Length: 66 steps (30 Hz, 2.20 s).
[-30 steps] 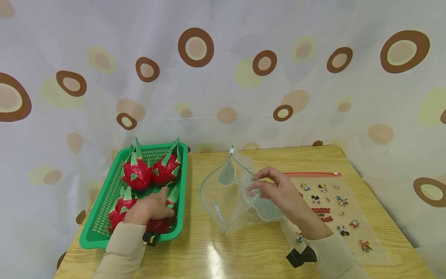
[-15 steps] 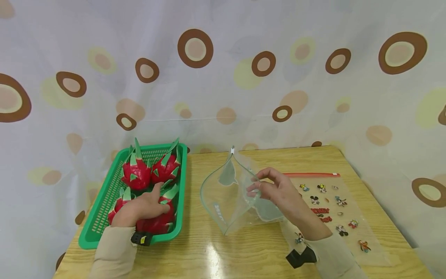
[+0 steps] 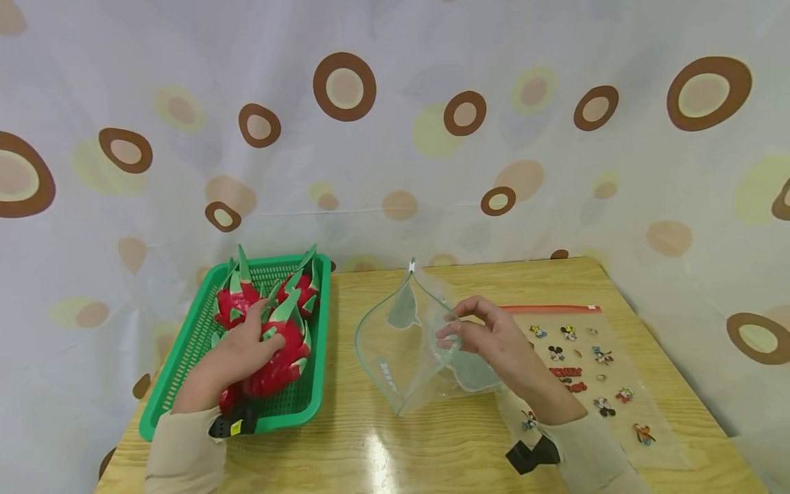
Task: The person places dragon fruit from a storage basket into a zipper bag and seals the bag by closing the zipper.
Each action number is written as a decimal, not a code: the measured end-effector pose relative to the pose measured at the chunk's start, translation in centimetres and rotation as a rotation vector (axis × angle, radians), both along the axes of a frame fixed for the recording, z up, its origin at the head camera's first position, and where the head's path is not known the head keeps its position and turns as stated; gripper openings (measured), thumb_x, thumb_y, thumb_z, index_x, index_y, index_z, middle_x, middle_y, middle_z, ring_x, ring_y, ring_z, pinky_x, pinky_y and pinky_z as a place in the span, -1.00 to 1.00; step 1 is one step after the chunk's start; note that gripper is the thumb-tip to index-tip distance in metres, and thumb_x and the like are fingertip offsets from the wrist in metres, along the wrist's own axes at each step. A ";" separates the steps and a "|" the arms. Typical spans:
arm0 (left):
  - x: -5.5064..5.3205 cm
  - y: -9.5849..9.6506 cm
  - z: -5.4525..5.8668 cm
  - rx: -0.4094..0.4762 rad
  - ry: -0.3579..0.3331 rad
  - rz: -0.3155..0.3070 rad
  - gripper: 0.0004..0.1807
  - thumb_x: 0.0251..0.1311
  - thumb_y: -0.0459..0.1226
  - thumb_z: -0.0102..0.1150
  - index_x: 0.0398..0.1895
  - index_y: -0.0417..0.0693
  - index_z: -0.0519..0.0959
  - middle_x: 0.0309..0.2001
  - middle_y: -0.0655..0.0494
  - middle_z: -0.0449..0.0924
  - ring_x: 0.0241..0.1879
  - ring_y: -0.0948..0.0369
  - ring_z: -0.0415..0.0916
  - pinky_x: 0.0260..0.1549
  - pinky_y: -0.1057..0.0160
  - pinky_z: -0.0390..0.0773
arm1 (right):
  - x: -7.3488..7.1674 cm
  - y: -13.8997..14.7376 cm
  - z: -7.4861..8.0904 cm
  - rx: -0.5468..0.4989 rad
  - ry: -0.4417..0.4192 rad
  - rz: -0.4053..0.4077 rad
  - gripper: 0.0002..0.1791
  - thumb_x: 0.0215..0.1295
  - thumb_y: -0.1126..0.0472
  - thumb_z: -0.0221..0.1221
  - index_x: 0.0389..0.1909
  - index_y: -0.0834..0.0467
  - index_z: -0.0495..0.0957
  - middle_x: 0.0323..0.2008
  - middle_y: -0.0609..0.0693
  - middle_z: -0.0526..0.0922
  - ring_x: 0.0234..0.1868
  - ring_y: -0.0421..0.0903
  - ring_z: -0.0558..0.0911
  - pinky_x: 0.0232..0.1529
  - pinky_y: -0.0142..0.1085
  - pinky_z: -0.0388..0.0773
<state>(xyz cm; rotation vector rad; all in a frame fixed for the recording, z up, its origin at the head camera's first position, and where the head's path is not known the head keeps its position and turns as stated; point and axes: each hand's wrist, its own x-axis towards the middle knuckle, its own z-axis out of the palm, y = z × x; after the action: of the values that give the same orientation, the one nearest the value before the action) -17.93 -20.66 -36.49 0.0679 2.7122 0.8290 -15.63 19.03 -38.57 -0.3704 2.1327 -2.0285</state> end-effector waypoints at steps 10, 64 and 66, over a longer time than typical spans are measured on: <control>-0.1 0.3 0.0 0.163 0.025 0.168 -0.05 0.41 0.14 -0.08 0.58 -0.11 -0.29 0.47 -0.39 -0.01 0.41 -0.37 0.02 0.17 -0.36 0.40 | -0.1 -0.2 0.2 0.021 -0.020 -0.019 -0.72 0.48 0.20 0.04 0.07 0.28 0.33 0.18 0.34 0.38 -0.07 0.02 0.75 0.04 -0.28 0.63; 2.3 9.4 0.3 1.479 0.212 -0.208 -0.02 0.16 -0.50 0.04 0.59 0.23 -0.13 0.44 0.05 0.16 0.39 0.10 0.23 0.08 0.13 0.60 | -0.1 -1.6 0.3 -0.040 -0.031 0.007 -0.56 0.49 0.22 0.04 0.28 0.31 0.29 0.16 0.35 0.36 -0.10 -0.01 0.76 0.03 -0.27 0.65; 2.3 10.1 0.1 1.462 0.255 -0.200 0.01 0.13 -0.51 0.06 0.59 0.23 -0.14 0.46 0.03 0.12 0.41 0.08 0.21 0.10 0.12 0.59 | -0.1 -1.7 0.3 -0.045 -0.028 0.013 -0.59 0.49 0.22 0.05 0.26 0.29 0.31 0.14 0.36 0.36 -0.10 -0.01 0.76 0.03 -0.27 0.65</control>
<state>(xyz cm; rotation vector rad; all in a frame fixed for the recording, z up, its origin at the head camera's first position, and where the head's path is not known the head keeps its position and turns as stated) -15.58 -10.52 -36.37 0.7404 1.6074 2.5658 -15.74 17.32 -38.25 -0.3592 2.0660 -2.0649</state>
